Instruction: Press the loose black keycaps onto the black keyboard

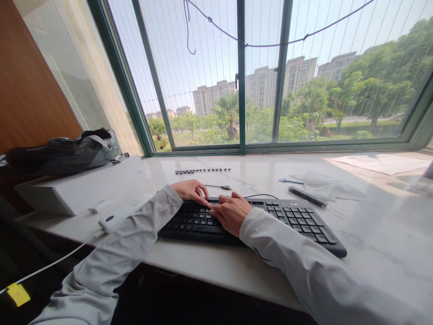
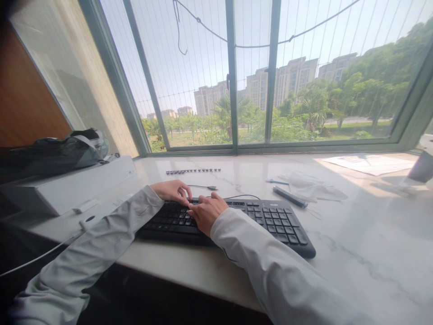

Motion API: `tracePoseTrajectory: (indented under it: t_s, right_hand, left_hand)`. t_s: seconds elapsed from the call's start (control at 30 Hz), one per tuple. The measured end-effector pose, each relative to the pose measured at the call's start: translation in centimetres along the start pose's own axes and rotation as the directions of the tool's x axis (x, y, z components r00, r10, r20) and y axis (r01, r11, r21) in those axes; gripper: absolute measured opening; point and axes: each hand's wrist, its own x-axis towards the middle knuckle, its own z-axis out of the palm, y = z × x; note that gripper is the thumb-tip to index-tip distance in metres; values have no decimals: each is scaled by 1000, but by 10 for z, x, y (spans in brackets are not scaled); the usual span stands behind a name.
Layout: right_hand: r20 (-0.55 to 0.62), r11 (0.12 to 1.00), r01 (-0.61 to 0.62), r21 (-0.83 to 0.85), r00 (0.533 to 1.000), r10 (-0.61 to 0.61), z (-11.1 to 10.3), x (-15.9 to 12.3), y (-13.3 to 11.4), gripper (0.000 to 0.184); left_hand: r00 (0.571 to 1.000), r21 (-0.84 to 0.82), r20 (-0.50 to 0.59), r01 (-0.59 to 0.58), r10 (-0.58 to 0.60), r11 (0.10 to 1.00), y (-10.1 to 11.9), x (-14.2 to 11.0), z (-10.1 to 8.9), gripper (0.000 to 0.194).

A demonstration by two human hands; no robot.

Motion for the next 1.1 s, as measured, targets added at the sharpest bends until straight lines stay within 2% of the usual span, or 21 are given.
tracePoseTrajectory:
  t_s: [0.13, 0.2, 0.33, 0.53, 0.77, 0.9, 1.0, 1.1]
  right_hand:
    - [-12, 1000, 12, -11, 1000, -12, -1, 2, -2, 37]
    - [-16, 1000, 18, -24, 1000, -18, -1, 3, -3, 39]
    - [-26, 998, 35, -43, 999, -37, -2, 5, -5, 42]
    - [-29, 996, 60, -61, 998, -62, -1, 8, -6, 41]
    - [-15, 993, 101, -67, 995, -103, -1, 9, -7, 39]
    - [-48, 993, 91, -71, 994, -94, -1, 7, -5, 41]
    - [-55, 996, 65, -57, 996, -68, -1, 5, -1, 40]
    - [-100, 999, 11, -48, 995, -16, -2, 4, 2, 37]
  left_hand:
    - [992, 176, -112, -41, 61, 984, -4, 2, 0, 53]
    - [991, 204, -107, -56, 79, 977, -6, 4, 0, 51]
    - [996, 163, -29, -79, 85, 983, -6, 6, -1, 48]
    - [996, 149, 14, -88, 87, 985, -3, 8, -2, 46]
    - [999, 117, 26, -41, 38, 992, -6, 12, -2, 47]
    - [996, 99, 14, -87, 86, 991, -7, 9, -2, 46]
    - [992, 111, 9, -123, 123, 986, -9, 7, -3, 46]
    - [995, 78, -9, -96, 97, 992, -14, 8, -5, 49]
